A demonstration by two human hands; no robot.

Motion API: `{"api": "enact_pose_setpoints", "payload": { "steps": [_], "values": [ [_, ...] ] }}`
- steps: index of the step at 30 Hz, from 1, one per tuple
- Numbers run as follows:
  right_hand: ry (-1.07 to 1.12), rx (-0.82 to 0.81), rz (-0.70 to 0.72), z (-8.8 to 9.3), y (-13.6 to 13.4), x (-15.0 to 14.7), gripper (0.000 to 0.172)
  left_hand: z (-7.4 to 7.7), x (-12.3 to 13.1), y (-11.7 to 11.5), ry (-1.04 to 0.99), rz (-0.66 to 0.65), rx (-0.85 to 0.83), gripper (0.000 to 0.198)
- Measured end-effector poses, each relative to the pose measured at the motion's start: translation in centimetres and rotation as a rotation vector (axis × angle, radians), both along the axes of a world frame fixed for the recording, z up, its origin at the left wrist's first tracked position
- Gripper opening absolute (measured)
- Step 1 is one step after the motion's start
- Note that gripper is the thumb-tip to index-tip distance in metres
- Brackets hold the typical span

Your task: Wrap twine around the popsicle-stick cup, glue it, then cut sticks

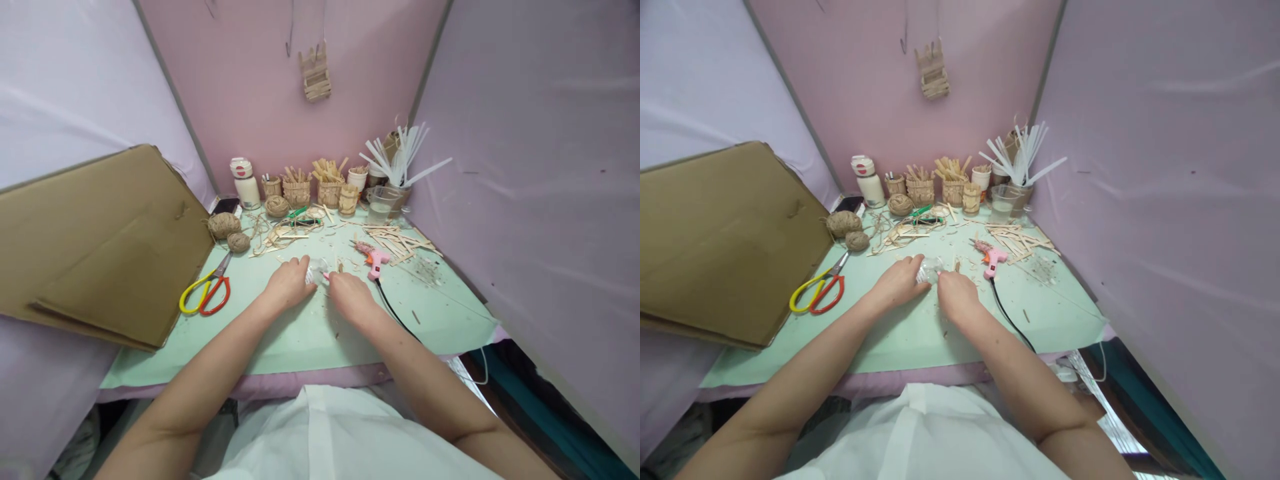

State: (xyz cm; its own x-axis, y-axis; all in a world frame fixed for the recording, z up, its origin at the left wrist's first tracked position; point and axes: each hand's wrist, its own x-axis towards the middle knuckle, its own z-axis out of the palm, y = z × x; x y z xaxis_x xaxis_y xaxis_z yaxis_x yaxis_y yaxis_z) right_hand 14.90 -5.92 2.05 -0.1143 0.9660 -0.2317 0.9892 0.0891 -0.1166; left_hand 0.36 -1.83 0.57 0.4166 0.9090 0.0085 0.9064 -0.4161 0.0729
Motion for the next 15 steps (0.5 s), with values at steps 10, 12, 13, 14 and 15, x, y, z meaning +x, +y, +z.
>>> {"api": "enact_pose_setpoints", "payload": {
  "steps": [10, 12, 13, 14, 15],
  "values": [
    [0.032, 0.09, 0.027, -1.7, -0.1, -0.1, 0.029, -0.3, 0.1, -0.2, -0.008, 0.0, 0.033, 0.044],
    [0.036, 0.105, 0.022, -2.0, -0.1, -0.2, 0.03, -0.2, -0.2, 0.1, -0.027, -0.015, 0.028, 0.044],
    [0.038, 0.111, 0.022, -2.1, -0.1, -0.3, 0.031, -0.2, -0.4, 0.3, -0.04, -0.025, 0.022, 0.045],
    [0.041, 0.115, 0.023, -2.2, 0.0, -0.3, 0.031, -0.1, -0.6, 0.5, -0.056, -0.034, 0.013, 0.046],
    [0.044, 0.119, 0.025, -2.2, 0.1, -0.4, 0.032, 0.0, -0.8, 0.7, -0.075, -0.043, 0.0, 0.047]
  ]
}}
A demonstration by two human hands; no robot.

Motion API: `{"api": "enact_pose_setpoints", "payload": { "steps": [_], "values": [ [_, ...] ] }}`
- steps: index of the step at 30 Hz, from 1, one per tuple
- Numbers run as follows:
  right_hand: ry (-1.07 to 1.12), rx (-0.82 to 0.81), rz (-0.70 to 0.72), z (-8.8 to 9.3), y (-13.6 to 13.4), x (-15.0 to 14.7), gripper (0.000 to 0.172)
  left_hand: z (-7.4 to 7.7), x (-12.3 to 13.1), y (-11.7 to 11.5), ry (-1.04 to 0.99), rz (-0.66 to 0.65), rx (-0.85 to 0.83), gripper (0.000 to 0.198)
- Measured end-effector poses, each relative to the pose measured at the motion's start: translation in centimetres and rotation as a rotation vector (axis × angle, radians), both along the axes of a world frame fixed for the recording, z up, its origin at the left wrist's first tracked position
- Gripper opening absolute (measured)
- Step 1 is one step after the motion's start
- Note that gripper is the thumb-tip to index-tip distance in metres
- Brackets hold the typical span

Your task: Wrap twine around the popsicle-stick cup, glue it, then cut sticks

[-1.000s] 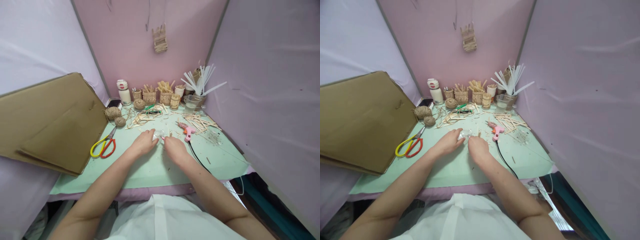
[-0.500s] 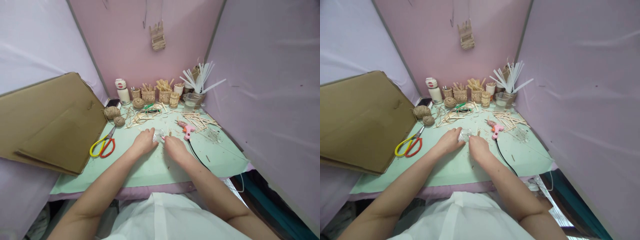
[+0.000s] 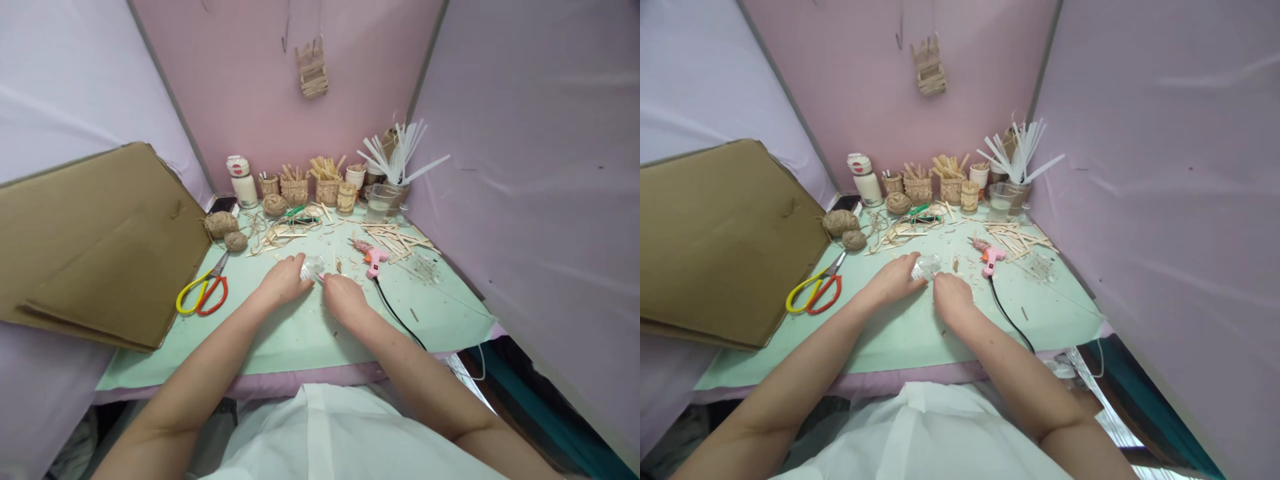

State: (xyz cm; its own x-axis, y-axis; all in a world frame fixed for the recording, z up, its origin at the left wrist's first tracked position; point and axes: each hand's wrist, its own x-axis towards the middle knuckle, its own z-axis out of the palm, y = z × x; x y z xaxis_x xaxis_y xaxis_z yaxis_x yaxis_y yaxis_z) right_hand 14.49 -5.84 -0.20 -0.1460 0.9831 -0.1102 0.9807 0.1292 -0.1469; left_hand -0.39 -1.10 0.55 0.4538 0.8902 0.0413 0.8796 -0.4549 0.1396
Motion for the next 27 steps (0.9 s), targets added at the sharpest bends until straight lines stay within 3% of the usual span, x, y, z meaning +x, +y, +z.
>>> {"api": "enact_pose_setpoints", "payload": {
  "steps": [10, 17, 21, 27],
  "values": [
    [0.008, -0.018, 0.008, -0.4, 1.2, -0.3, 0.03, 0.1, -0.7, 1.4, -0.058, 0.013, -0.073, 0.047],
    [-0.01, -0.042, 0.002, 0.1, 0.9, -0.6, 0.027, 0.3, 0.8, -0.7, 0.101, 0.106, 0.126, 0.062],
    [-0.016, -0.046, -0.008, 0.4, 1.0, -0.7, 0.026, 0.0, 1.1, -1.2, 0.147, 0.125, 0.106, 0.063],
    [-0.021, -0.058, -0.012, 0.9, 1.3, -0.9, 0.025, -0.2, 0.1, -0.1, 0.087, 0.114, 0.062, 0.051]
  ]
}}
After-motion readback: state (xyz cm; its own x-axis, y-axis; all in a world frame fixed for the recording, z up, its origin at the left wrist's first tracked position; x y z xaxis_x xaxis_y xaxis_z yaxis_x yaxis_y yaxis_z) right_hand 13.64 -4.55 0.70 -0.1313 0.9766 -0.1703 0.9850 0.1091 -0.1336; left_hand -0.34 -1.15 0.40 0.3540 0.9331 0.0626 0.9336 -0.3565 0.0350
